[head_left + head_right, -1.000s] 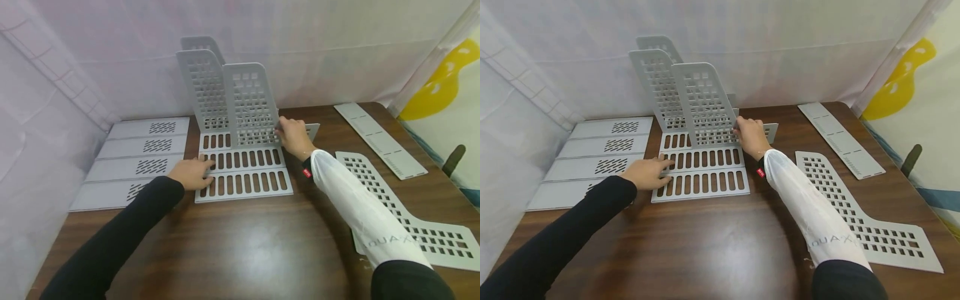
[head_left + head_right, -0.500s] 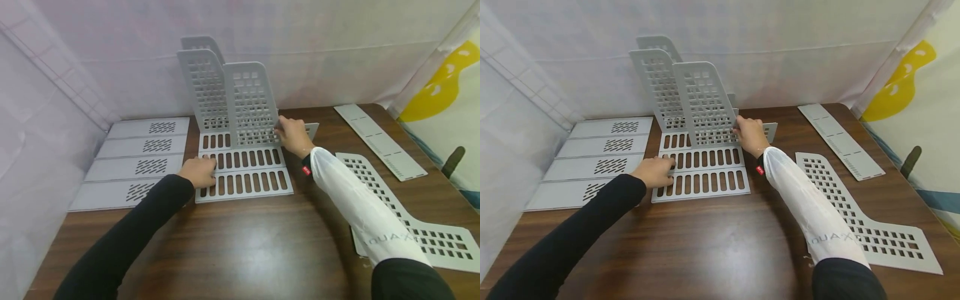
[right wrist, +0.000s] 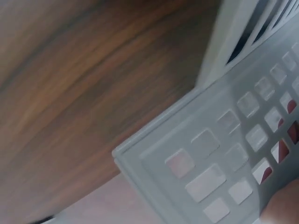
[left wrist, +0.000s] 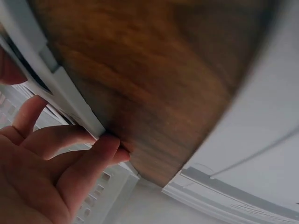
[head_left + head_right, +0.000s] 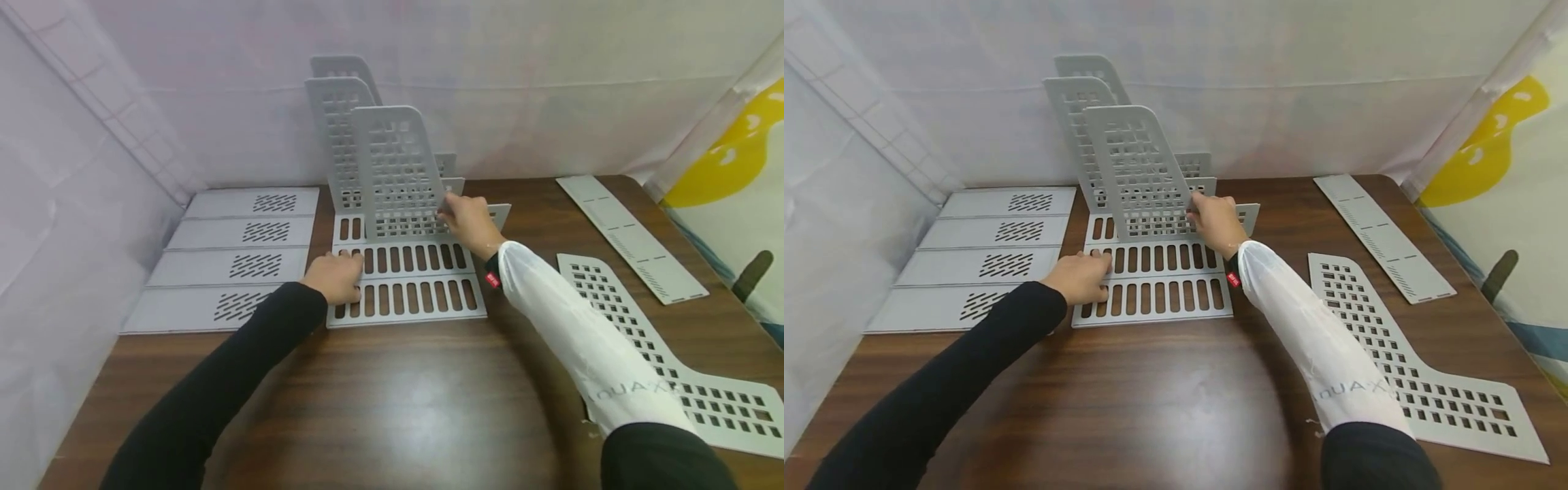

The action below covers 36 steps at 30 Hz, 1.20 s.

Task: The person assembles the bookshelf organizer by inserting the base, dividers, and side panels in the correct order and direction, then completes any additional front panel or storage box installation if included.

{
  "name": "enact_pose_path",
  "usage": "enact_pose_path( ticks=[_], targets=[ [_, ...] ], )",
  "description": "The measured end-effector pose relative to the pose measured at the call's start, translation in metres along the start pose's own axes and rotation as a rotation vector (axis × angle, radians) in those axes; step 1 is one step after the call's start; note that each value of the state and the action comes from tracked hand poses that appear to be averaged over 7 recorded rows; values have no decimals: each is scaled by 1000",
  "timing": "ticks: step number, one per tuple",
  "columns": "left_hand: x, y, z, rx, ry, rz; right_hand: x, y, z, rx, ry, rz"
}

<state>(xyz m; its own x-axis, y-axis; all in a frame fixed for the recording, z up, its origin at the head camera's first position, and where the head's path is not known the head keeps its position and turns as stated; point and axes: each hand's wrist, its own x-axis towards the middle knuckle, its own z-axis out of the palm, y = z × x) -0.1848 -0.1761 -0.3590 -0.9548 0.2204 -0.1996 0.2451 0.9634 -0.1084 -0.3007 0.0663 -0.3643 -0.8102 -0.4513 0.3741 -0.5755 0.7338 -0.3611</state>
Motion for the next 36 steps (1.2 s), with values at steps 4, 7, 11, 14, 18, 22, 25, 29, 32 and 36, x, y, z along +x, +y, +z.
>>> enact_pose_path(
  ticks=[4, 7, 11, 14, 18, 22, 25, 29, 32, 36],
  targets=[
    [2, 3, 2, 7, -8, -1, 3, -12, 8, 2, 2, -12],
    [4, 4, 5, -5, -5, 5, 6, -23, 14, -1, -8, 5],
    [4, 5, 5, -9, -2, 6, 10, -33, 18, -5, -9, 23],
    [5, 6, 5, -11, -5, 8, 11, -35, 20, -1, -2, 41],
    [5, 6, 3, -19, -8, 9, 12, -36, 19, 8, -9, 64],
    [4, 6, 0, -27, -18, 19, 14, -40, 19, 7, -16, 83],
    [2, 4, -1, -36, -37, 20, 15, -44, 19, 7, -17, 81],
    [1, 3, -1, -48, -65, 21, 18, -49, 21, 14, -29, 84],
    [2, 2, 0, -50, -81, 29, 20, -52, 22, 15, -53, 97],
    [3, 1, -1, -63, -80, 17, 25, -55, 21, 27, -94, 88]
  ],
)
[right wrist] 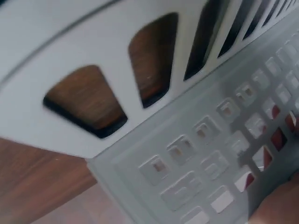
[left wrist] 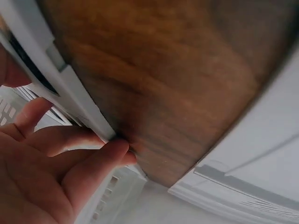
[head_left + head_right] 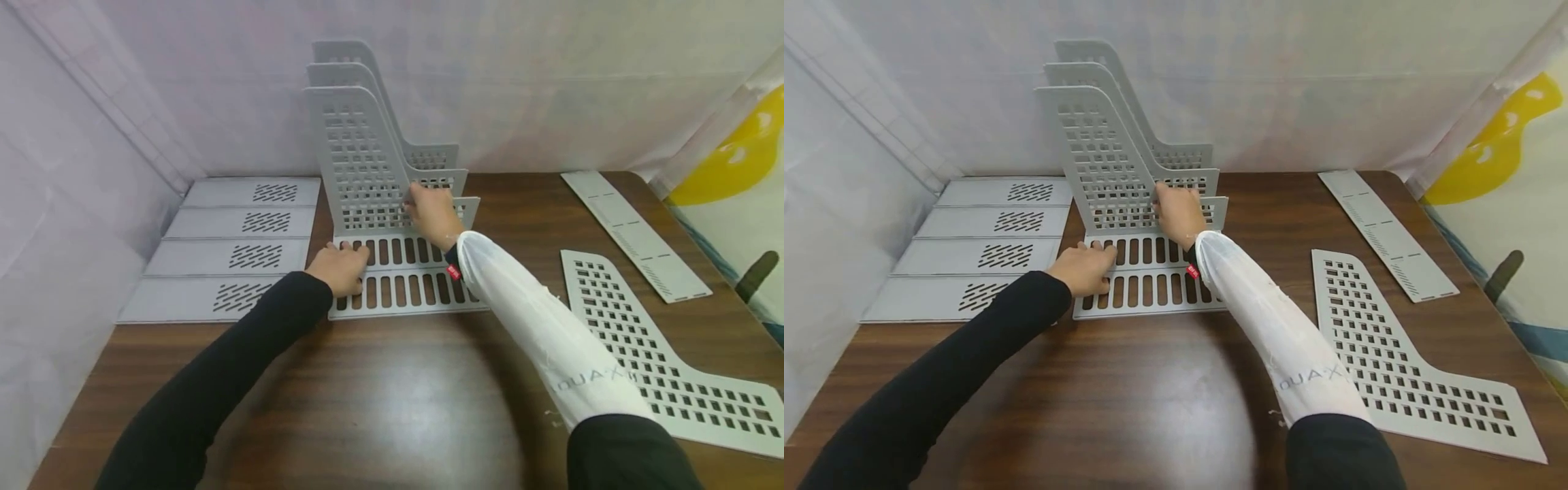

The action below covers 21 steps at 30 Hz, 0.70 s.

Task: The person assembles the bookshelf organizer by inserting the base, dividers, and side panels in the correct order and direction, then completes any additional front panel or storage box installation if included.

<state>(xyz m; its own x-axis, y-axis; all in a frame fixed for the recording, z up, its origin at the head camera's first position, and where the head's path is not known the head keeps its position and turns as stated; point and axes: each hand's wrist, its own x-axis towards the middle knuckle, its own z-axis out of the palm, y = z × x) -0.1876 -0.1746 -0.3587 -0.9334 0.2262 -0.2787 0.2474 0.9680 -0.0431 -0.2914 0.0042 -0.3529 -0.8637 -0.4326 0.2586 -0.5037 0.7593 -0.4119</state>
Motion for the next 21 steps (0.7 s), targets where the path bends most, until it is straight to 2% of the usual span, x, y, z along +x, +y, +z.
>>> enact_pose_path(
  ticks=[8, 12, 18, 21],
  targets=[
    [1, -4, 1, 10, 20, -3, 4, -4, 1, 27, -28, 52],
    [-1, -4, 2, 29, 7, 6, 4, -6, 4, 37, -35, 50],
    [-1, 0, 4, 37, 55, 51, 4, -5, 7, 36, 0, 32],
    [0, 0, 4, 41, 49, 27, 5, -4, 7, 39, -13, 11]
  ],
)
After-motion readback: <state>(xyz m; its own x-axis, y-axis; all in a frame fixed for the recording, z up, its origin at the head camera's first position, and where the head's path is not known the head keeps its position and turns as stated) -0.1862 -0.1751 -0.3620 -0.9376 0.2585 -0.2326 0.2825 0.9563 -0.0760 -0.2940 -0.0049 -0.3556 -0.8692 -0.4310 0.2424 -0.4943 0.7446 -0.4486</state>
